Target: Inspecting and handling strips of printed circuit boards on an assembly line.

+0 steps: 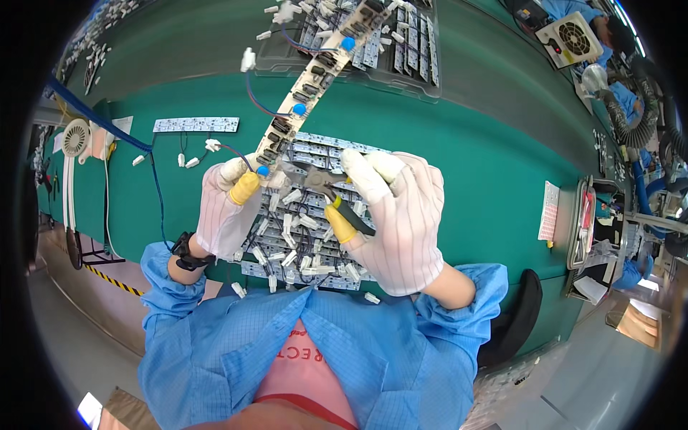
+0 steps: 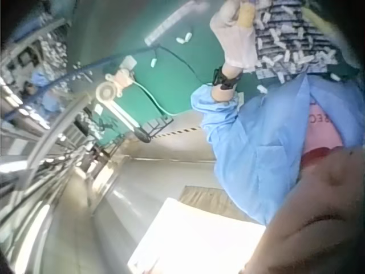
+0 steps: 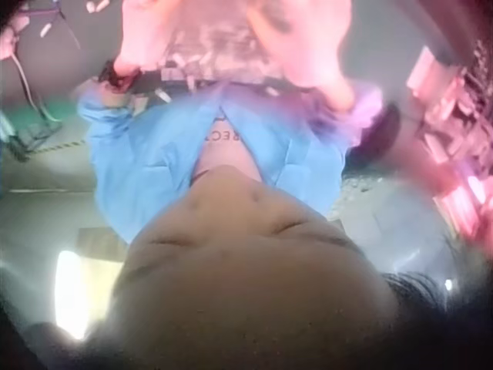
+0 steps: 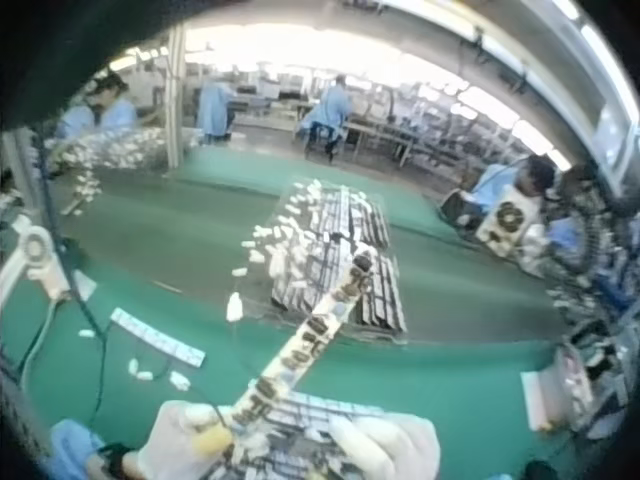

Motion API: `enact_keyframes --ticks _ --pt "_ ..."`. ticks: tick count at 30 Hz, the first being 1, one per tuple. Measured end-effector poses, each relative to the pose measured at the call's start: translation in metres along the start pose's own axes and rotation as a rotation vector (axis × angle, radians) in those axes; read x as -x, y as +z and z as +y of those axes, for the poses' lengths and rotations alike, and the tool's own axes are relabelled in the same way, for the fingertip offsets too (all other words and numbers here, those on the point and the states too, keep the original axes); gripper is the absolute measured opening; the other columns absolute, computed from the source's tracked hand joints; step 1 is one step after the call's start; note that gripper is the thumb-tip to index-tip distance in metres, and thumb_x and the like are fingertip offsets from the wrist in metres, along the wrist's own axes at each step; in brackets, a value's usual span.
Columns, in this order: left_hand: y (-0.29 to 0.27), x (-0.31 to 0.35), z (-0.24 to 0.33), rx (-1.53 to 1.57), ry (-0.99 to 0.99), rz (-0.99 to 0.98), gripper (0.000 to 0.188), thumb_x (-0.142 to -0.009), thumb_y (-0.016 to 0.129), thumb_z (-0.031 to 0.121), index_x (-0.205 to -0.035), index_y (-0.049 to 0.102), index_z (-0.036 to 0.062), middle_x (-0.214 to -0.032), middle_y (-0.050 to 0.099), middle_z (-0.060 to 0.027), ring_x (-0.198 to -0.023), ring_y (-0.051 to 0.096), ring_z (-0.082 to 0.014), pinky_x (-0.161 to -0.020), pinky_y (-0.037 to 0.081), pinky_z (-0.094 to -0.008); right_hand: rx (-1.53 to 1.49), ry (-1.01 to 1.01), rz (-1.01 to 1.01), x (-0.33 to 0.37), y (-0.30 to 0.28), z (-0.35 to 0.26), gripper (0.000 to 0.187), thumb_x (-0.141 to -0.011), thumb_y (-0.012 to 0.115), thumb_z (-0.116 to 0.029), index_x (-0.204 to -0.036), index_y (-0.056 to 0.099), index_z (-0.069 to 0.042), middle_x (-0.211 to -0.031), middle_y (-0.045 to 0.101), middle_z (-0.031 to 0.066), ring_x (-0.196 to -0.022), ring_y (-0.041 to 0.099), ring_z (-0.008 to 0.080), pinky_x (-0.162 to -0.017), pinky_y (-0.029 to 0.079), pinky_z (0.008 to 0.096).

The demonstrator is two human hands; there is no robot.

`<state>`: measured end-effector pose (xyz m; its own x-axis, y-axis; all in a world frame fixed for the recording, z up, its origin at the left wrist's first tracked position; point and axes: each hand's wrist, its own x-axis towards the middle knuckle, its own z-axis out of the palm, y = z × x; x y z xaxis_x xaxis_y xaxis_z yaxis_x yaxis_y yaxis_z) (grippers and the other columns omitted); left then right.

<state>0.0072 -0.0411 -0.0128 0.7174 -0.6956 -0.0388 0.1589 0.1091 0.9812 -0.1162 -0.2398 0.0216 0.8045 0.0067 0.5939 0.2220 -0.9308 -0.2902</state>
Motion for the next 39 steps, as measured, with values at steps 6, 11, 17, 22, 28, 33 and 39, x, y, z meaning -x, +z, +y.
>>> enact_keyframes --ticks 6,11,17,22,28,33,39 --pt "-0.007 0.001 -0.003 -0.105 0.054 -0.032 0.03 -0.09 0.062 0.02 -0.112 0.065 -0.0009 -0.089 0.07 -0.0038 -0.081 0.062 -0.0041 -0.071 0.049 -0.0189 0.108 -0.021 -0.013 -0.005 0.014 -0.006 0.061 -0.059 0.08 -0.018 -0.116 0.06 -0.006 -0.102 0.059 0.0105 -0.092 0.056 0.0295 -0.081 0.042 0.0413" --pt "-0.004 0.002 -0.006 0.018 0.048 -0.006 0.029 -0.09 0.063 0.018 -0.112 0.065 -0.001 -0.091 0.071 -0.005 -0.083 0.062 -0.0047 -0.072 0.049 -0.0199 0.153 -0.034 -0.007 -0.003 0.017 -0.006 0.059 -0.06 0.08 -0.018 -0.116 0.062 -0.007 -0.102 0.059 0.0109 -0.091 0.057 0.0296 -0.081 0.043 0.0425" --pt "-0.008 0.002 -0.005 -0.134 0.011 -0.042 0.023 -0.092 0.055 0.009 -0.111 0.062 -0.0022 -0.096 0.068 -0.0071 -0.084 0.064 -0.011 -0.076 0.05 -0.0237 0.163 -0.01 -0.059 0.003 0.017 -0.003 0.056 -0.062 0.079 -0.016 -0.115 0.064 -0.007 -0.101 0.06 0.0115 -0.089 0.057 0.0296 -0.079 0.045 0.0416" --pt "-0.008 -0.001 -0.014 -0.031 0.063 -0.018 0.026 -0.091 0.059 0.015 -0.112 0.063 -0.0016 -0.094 0.069 -0.0069 -0.084 0.063 -0.0093 -0.075 0.05 -0.0228 0.084 0.017 -0.042 0.003 0.019 -0.001 0.055 -0.063 0.079 -0.013 -0.115 0.064 -0.007 -0.1 0.06 0.011 -0.087 0.057 0.0291 -0.077 0.045 0.0385" --pt "-0.006 0.0 -0.016 0.107 0.108 0.025 0.026 -0.091 0.063 0.017 -0.11 0.065 -0.0003 -0.092 0.07 -0.0036 -0.082 0.061 -0.0052 -0.073 0.049 -0.0192 0.01 0.032 -0.03 -0.001 0.013 -0.004 0.055 -0.064 0.078 -0.012 -0.116 0.062 -0.006 -0.099 0.06 0.0103 -0.085 0.056 0.0281 -0.077 0.045 0.0386" --pt "-0.009 0.002 -0.017 0.0 0.12 0.038 0.026 -0.091 0.063 0.016 -0.11 0.065 -0.0004 -0.092 0.07 -0.0036 -0.083 0.061 -0.005 -0.073 0.048 -0.019 0.065 0.019 -0.037 -0.001 0.017 -0.007 0.055 -0.063 0.079 -0.012 -0.115 0.063 -0.005 -0.099 0.06 0.0101 -0.083 0.055 0.0271 -0.075 0.044 0.0382" --pt "-0.005 0.002 -0.014 -0.012 0.167 0.044 0.027 -0.091 0.063 0.019 -0.11 0.065 -0.0005 -0.092 0.069 -0.0027 -0.083 0.061 -0.005 -0.072 0.049 -0.0191 0.056 0.028 -0.053 -0.002 0.017 -0.006 0.055 -0.063 0.079 -0.012 -0.115 0.063 -0.007 -0.099 0.06 0.0088 -0.084 0.057 0.0266 -0.076 0.045 0.0379"
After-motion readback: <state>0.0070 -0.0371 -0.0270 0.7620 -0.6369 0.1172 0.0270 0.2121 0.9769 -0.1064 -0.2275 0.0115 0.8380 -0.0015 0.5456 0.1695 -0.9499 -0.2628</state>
